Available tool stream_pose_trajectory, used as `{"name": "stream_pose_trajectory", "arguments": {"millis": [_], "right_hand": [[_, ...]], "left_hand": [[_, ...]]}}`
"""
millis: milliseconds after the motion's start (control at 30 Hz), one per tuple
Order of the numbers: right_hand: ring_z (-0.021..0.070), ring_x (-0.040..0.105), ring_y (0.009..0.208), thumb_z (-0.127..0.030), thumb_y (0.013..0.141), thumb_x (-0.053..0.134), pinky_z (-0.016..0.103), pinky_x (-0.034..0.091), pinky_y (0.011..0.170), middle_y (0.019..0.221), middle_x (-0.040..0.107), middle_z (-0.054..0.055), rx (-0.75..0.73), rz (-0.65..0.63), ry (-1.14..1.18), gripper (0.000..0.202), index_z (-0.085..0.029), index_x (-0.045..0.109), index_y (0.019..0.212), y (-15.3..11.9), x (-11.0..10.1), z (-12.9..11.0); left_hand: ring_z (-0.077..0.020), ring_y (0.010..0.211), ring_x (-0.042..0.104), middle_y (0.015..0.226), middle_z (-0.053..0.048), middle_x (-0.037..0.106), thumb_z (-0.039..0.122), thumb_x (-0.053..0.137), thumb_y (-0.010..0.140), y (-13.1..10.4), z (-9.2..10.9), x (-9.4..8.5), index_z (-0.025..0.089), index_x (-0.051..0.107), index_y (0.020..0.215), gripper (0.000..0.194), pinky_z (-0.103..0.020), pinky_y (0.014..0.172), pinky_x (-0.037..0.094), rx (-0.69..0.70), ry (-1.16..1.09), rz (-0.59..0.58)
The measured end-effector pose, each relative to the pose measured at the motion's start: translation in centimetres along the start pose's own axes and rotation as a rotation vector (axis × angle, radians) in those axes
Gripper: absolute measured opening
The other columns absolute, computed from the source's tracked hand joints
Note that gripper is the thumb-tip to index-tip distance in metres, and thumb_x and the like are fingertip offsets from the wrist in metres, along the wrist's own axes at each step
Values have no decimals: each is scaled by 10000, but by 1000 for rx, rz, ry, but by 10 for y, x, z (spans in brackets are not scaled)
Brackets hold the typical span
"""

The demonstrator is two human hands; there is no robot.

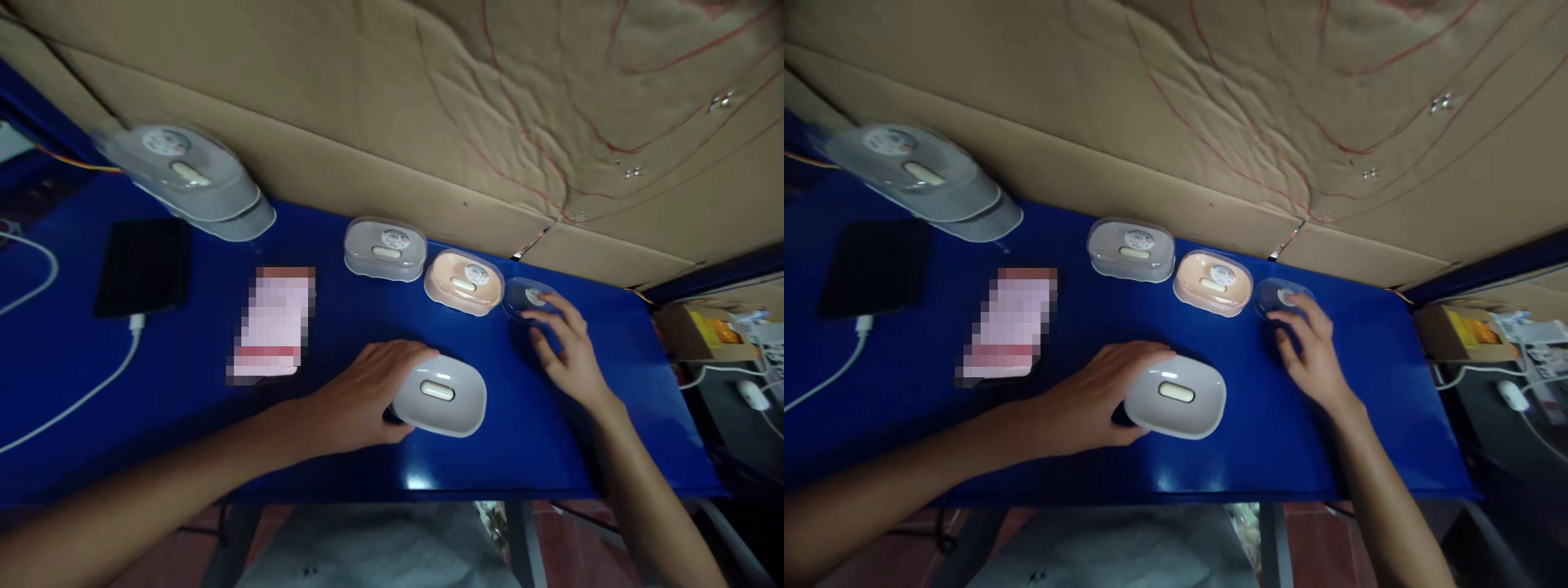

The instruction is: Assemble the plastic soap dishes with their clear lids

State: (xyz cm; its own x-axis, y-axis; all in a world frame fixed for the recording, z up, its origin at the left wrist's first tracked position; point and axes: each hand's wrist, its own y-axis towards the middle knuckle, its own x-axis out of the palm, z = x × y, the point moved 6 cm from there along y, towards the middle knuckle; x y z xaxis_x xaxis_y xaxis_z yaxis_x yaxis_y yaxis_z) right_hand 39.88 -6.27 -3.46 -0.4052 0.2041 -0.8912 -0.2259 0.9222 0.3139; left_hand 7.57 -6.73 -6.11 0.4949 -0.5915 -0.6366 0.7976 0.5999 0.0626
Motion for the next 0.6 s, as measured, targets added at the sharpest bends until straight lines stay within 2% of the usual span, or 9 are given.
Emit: {"name": "stream_pose_trajectory", "arguments": {"millis": [33, 100, 167, 200, 300, 500, 600], "right_hand": [[357, 485, 1531, -421, 1080, 569, 603, 407, 1243, 1604, 523, 128, -58, -85, 79, 367, -320, 615, 1430, 0, 9, -26], [367, 468, 1549, -586, 1005, 680, 564, 457, 1220, 1689, 445, 170, -251, -367, 202, 714, -290, 450, 1613, -8, 36, -78], [399, 449, 1557, -633, 963, 723, 592, 457, 1203, 1709, 411, 204, -372, -407, 192, 785, -273, 465, 1611, -16, 51, -110], [407, 441, 1561, -617, 969, 725, 600, 459, 1194, 1716, 395, 217, -402, -388, 176, 751, -264, 494, 1591, -19, 56, -118], [393, 437, 1565, -528, 1028, 678, 583, 480, 1171, 1734, 357, 231, -414, -312, 170, 604, -239, 550, 1542, -22, 61, -120], [401, 462, 1547, -526, 1027, 675, 584, 480, 1171, 1715, 397, 240, -394, -249, 194, 575, -215, 586, 1503, -25, 60, -113], [389, 478, 1545, -563, 1035, 644, 560, 485, 1175, 1693, 453, 211, -341, -239, 270, 564, -234, 586, 1490, -23, 60, -111]], "left_hand": [[-390, 1489, 503, 1591, -166, 542, 232, 837, 810, 0, -2, 0, 265, 366, 1607, 927, -569, 1230, 381, -1, 7, 21], [-406, 1480, 504, 1601, -182, 530, 295, 876, 798, 0, -5, 1, 262, 332, 1623, 989, -580, 1216, 379, -13, 16, 54], [-415, 1490, 490, 1626, -194, 504, 330, 900, 791, 0, -8, 2, 271, 277, 1650, 1063, -592, 1212, 368, -15, 25, 70], [-413, 1497, 483, 1636, -194, 495, 335, 903, 796, -1, -8, 3, 278, 255, 1659, 1081, -594, 1213, 362, -13, 29, 74], [-403, 1503, 483, 1662, -185, 479, 334, 900, 817, 0, -9, 3, 294, 232, 1673, 1086, -582, 1211, 361, -25, 29, 88], [-405, 1510, 478, 1691, -172, 457, 321, 912, 804, 0, -9, 2, 311, 220, 1690, 1124, -575, 1211, 358, -37, 29, 98], [-394, 1515, 472, 1688, -169, 460, 308, 904, 808, -1, -9, 3, 311, 206, 1692, 1126, -567, 1214, 355, -30, 50, 93]]}}
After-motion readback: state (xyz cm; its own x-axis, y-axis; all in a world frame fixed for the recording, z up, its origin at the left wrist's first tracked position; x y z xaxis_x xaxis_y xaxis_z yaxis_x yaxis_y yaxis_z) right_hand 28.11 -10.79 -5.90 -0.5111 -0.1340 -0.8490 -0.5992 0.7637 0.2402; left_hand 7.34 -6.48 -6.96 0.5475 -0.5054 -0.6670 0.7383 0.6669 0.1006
